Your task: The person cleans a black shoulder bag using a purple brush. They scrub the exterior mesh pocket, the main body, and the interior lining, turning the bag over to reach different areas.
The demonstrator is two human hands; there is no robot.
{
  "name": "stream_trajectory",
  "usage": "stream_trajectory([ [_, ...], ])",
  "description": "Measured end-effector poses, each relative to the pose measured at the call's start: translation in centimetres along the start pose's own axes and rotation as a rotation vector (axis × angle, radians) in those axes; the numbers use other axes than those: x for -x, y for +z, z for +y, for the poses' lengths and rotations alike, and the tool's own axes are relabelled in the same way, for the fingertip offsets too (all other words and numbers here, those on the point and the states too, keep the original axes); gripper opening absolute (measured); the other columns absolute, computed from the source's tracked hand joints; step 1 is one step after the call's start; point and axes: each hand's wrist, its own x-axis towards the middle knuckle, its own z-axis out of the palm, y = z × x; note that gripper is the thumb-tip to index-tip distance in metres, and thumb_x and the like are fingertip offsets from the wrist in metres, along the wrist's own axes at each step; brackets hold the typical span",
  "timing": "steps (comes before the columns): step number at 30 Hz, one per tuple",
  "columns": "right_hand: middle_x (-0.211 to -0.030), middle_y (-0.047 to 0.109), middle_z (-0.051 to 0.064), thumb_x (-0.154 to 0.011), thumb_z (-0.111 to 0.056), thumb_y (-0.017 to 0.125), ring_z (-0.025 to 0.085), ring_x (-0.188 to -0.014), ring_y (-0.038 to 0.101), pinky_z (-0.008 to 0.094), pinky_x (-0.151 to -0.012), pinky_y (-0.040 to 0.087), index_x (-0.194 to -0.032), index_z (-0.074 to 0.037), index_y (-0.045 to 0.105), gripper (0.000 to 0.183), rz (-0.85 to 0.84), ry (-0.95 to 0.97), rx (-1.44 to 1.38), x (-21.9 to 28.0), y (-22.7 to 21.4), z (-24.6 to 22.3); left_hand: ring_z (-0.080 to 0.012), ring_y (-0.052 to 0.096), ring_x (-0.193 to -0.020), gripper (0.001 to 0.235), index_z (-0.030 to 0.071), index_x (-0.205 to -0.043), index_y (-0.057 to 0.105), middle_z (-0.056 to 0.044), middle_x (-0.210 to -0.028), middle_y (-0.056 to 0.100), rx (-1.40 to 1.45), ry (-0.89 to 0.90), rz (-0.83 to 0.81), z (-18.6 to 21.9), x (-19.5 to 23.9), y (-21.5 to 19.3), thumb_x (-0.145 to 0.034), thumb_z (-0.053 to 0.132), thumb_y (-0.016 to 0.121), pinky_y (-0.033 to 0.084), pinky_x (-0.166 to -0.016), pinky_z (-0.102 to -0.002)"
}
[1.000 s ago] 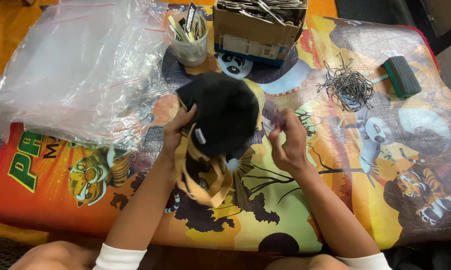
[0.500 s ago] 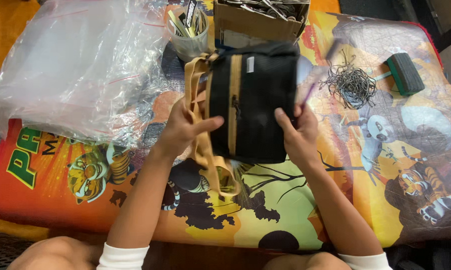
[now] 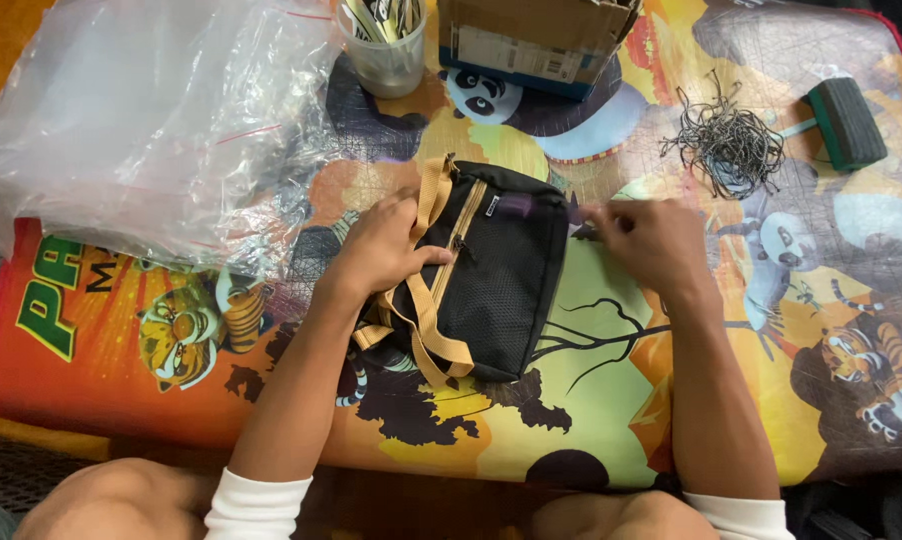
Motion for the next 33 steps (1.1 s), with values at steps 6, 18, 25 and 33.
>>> stream_trajectory([
  [6,-0.048,0.038,-0.001,-0.107,-0.037,0.066,0.013,-0.053,0.040,0.029,-0.057,0.032,-0.063,-0.013,0.061,0.050,0.011,-0.074,-0.487,-0.4,2.7,2.8,-0.0513,0.065,-0.096,0.052,-0.002,-0.081,0.061,-0.020,-0.098,0.063,0.021,0.034,0.046,0.4,0.4,-0.5,-0.074,0.041,0.090,0.055,-0.079,-0.061],
  [18,-0.056,0.064,0.010,-0.101,-0.060,0.061,0.039,-0.068,0.070,0.046,-0.069,0.050,-0.074,-0.019,0.074,0.051,-0.056,-0.022,-0.035,0.3,0.8,-2.1,-0.0540,0.063,-0.096,0.055,-0.003,-0.083,0.059,-0.020,-0.110,0.063,0.012,0.061,0.004,-1.6,0.1,0.8,-0.074,0.043,0.089,0.053,-0.077,-0.065],
  [25,-0.061,0.065,0.010,-0.104,-0.058,0.057,0.043,-0.071,0.070,0.051,-0.068,0.052,-0.079,-0.019,0.074,0.049,0.008,0.031,0.087,0.1,-0.1,-2.1,-0.0511,0.065,-0.100,0.054,0.000,-0.098,0.068,-0.012,-0.119,0.064,0.009,0.034,-0.022,-2.1,-0.1,1.1,-0.075,0.044,0.088,0.055,-0.080,-0.064],
  [33,-0.062,0.066,0.012,-0.104,-0.064,0.052,0.044,-0.074,0.071,0.052,-0.070,0.052,-0.078,-0.021,0.074,0.055,0.009,0.096,0.136,0.0,1.1,-2.3,-0.0486,0.064,-0.108,0.053,0.010,-0.115,0.070,-0.004,-0.134,0.058,-0.038,0.019,-0.070,1.1,1.0,-0.8,-0.078,0.045,0.084,0.054,-0.088,-0.066],
])
